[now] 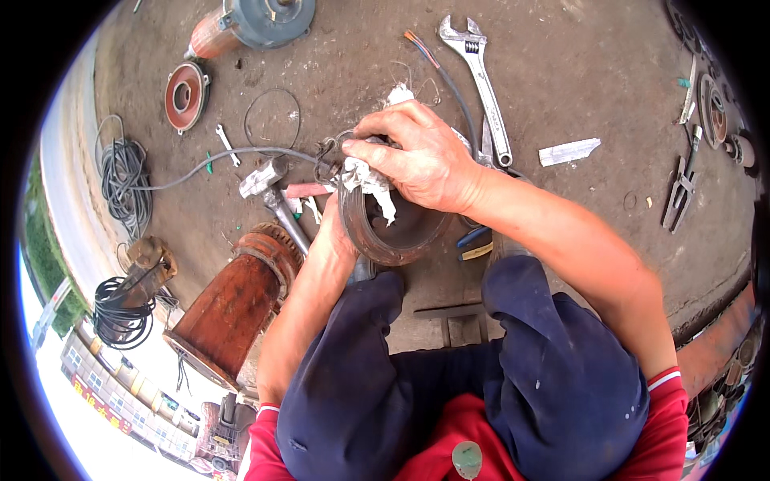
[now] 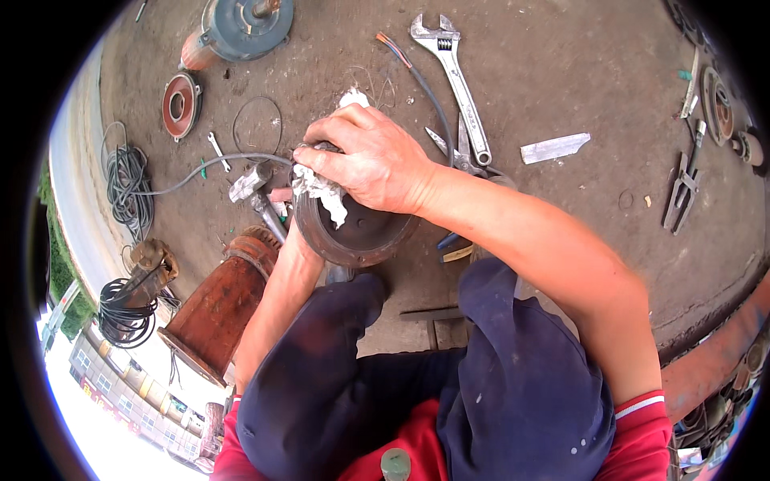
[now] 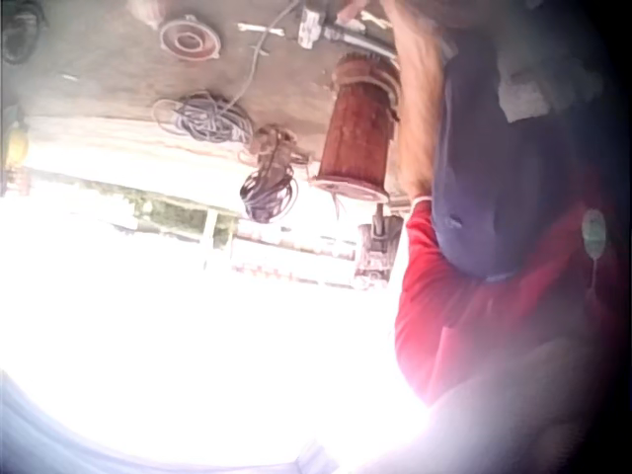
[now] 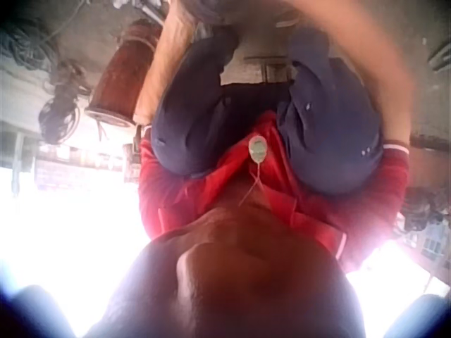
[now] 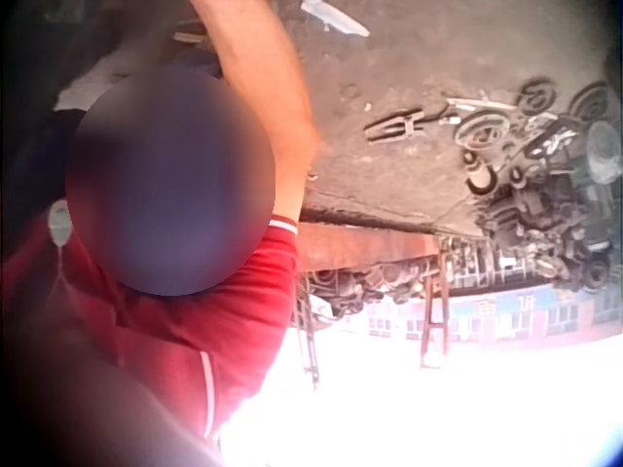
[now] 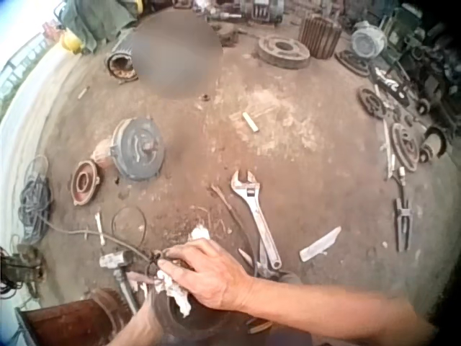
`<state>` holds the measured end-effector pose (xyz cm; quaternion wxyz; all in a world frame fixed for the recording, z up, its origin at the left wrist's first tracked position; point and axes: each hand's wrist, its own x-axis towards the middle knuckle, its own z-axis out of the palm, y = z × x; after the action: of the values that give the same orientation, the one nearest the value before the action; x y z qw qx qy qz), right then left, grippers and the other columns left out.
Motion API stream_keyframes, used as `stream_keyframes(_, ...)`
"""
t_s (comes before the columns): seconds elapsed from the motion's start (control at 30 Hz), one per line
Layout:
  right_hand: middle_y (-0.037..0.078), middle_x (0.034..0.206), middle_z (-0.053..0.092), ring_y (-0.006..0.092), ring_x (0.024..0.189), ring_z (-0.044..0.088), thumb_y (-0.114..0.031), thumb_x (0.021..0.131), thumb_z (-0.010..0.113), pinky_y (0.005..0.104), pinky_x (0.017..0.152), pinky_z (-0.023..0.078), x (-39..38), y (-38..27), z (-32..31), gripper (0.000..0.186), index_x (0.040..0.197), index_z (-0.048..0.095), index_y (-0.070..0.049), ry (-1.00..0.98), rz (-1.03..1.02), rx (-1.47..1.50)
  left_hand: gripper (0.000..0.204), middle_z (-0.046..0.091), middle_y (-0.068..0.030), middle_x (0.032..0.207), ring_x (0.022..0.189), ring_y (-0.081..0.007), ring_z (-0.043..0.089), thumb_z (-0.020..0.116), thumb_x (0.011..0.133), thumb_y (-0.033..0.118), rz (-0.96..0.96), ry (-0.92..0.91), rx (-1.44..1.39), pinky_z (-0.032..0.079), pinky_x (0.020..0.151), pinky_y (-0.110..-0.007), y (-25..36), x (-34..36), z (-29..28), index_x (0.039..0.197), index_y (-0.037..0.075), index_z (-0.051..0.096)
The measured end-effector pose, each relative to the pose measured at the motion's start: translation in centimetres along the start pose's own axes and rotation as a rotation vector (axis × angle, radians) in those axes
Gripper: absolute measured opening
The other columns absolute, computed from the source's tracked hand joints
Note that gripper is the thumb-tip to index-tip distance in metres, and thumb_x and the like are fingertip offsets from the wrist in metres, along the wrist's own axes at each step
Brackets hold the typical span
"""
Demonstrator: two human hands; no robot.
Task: The person sits on the ground and uses a file to smooth a small metal ring. They then wipe the ring with a cloth and place it on a rusty metal casing. The person picks up a wire, strips the end, and inserts it into a black plastic connector, securing it by hand.
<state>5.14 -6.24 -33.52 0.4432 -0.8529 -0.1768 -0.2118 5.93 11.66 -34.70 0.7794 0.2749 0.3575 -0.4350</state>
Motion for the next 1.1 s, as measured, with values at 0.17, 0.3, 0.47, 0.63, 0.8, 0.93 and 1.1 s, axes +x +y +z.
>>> stream_keyframes(0.17,0.011,0.098,0.06,0.0297,0.085,0.064,-0.001,0.072,0.068,0.039,0.069,0.055,-4.3,3.4,-3.8,0.038,0.11,0.064,-0.008,-0.164,0.251,-0.242,0.034,0.064,-0.0152,0.115,0.104,-0.0271,0.064,0.038,0.103,0.022,0.025,-0.053,-0.004,0.054,0.093,-0.044,0.0,-0.8,0.6,0.122,-0.001,0.055)
stream_keyframes(0.3,0.011,0.099,0.06,0.0277,0.084,0.065,0.009,0.075,0.066,0.0363,0.067,0.054,-0.1,0.1,-3.5,0.037,0.107,0.064,-0.009,0.077,0.248,-0.053,0.035,0.064,-0.0152,0.115,0.105,-0.0272,0.064,0.038,0.103,0.022,0.048,-0.061,-0.014,0.054,0.094,-0.044,0.6,-0.4,0.2,0.123,-0.001,0.055)
stream_keyframes(0.47,0.011,0.102,0.062,0.0298,0.088,0.062,0.006,0.078,0.07,0.0358,0.073,0.053,-0.7,1.8,-0.4,0.032,0.106,0.065,-0.009,0.12,0.099,-0.11,0.035,0.064,-0.0151,0.115,0.105,-0.0272,0.064,0.039,0.103,0.023,0.084,-0.036,-0.027,0.053,0.094,-0.044,0.6,-1.3,-0.6,0.123,-0.001,0.054)
stream_keyframes(0.63,0.017,0.11,0.053,0.0321,0.093,0.059,0.006,0.082,0.067,0.0365,0.077,0.051,-4.8,-1.8,0.5,0.039,0.119,0.056,-0.003,0.114,0.449,0.013,0.035,0.064,-0.015,0.115,0.106,-0.0272,0.063,0.04,0.103,0.024,0.208,0.021,-0.067,0.053,0.094,-0.044,2.0,-1.2,-2.6,0.123,-0.001,0.054)
stream_keyframes(0.8,0.018,0.105,0.052,0.0358,0.092,0.059,0.007,0.079,0.063,0.0404,0.075,0.052,-9.2,-4.8,0.0,0.031,0.109,0.057,-0.002,-0.353,0.45,0.286,0.036,0.064,-0.015,0.115,0.106,-0.0273,0.063,0.041,0.103,0.025,0.341,0.042,-0.099,0.053,0.095,-0.043,3.8,-0.4,-4.4,0.123,-0.001,0.054)
stream_keyframes(0.93,0.012,0.099,0.058,0.0313,0.094,0.059,0.0,0.078,0.062,0.0405,0.074,0.052,-5.5,-5.9,-1.9,0.022,0.1,0.063,-0.004,-0.344,0.3,0.272,0.036,0.064,-0.0149,0.116,0.107,-0.0273,0.063,0.042,0.103,0.026,0.421,0.027,-0.123,0.053,0.095,-0.043,5.5,-1.4,-4.1,0.124,-0.001,0.054)
stream_keyframes(1.1,0.015,0.102,0.064,0.0215,0.089,0.064,-0.001,0.085,0.06,0.0304,0.081,0.051,4.2,-3.8,-0.7,0.024,0.109,0.062,0.002,0.023,0.546,0.347,0.037,0.064,-0.0148,0.116,0.107,-0.0273,0.063,0.043,0.103,0.027,0.373,-0.013,-0.142,0.053,0.095,-0.043,4.1,-0.2,-1.7,0.124,-0.001,0.054)
